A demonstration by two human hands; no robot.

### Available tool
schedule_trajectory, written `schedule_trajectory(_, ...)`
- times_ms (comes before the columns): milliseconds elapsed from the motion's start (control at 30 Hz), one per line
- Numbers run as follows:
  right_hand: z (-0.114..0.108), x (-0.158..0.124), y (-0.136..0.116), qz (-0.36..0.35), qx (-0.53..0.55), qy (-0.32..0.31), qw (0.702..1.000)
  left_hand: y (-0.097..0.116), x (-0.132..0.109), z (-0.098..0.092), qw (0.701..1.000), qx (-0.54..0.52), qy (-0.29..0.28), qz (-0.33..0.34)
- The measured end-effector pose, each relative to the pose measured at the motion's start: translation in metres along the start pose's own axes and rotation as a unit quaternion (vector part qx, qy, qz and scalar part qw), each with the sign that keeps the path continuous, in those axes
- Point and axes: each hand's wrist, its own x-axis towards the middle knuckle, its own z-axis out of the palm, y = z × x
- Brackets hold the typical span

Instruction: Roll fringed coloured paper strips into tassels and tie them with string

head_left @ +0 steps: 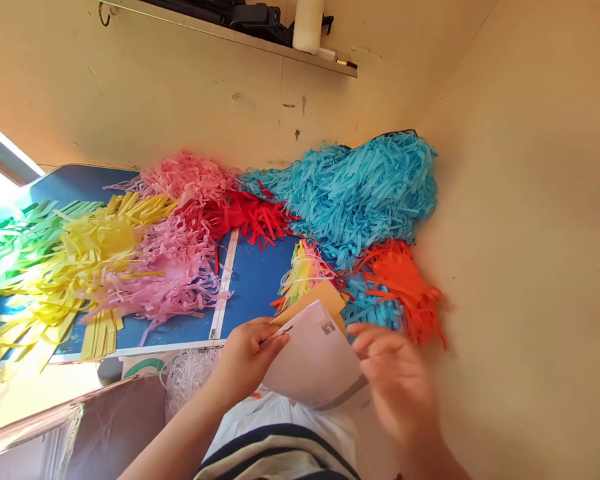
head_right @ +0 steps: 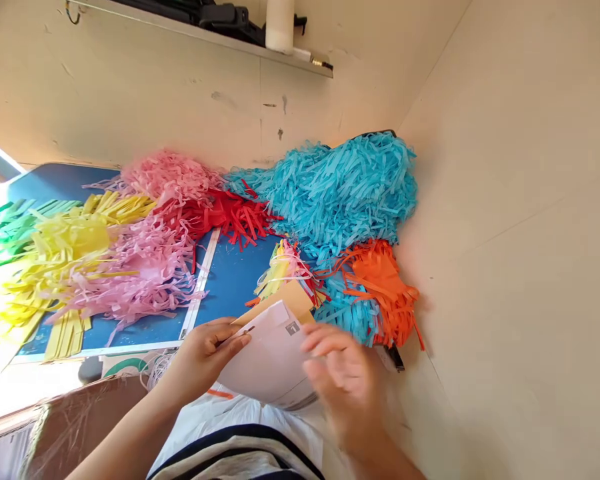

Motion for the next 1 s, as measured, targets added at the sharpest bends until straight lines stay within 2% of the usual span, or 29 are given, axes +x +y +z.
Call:
schedule_trajectory(100,0.036,-0.035,0.033,0.172,0.056,0.008,0.983,-0.003,-0.005,0.006,0.999,0.020,0.031,-0.021)
schedule_trajectory(200,0.061,-0.045,0.055,0.251,0.093,0.052,0.962,0.000,-0.010,0.009,0.999,0.026,0.036,-0.027)
schedule_trajectory(567,0.067,-0.047,0.053,0.264,0.099,0.100,0.954,0.006,-0.025,0.014,0.998,0.063,0.026,-0.013)
schedule_trajectory(767,0.069,-0.049,0.047,0.247,0.079,0.131,0.957,0.017,-0.026,0.017,0.998,0.050,0.026,-0.015)
schedule_trajectory(1000,0.069,-0.051,0.047,0.240,0.070,0.164,0.954,0.020,-0.026,0.020,0.998,0.059,0.022,-0.009)
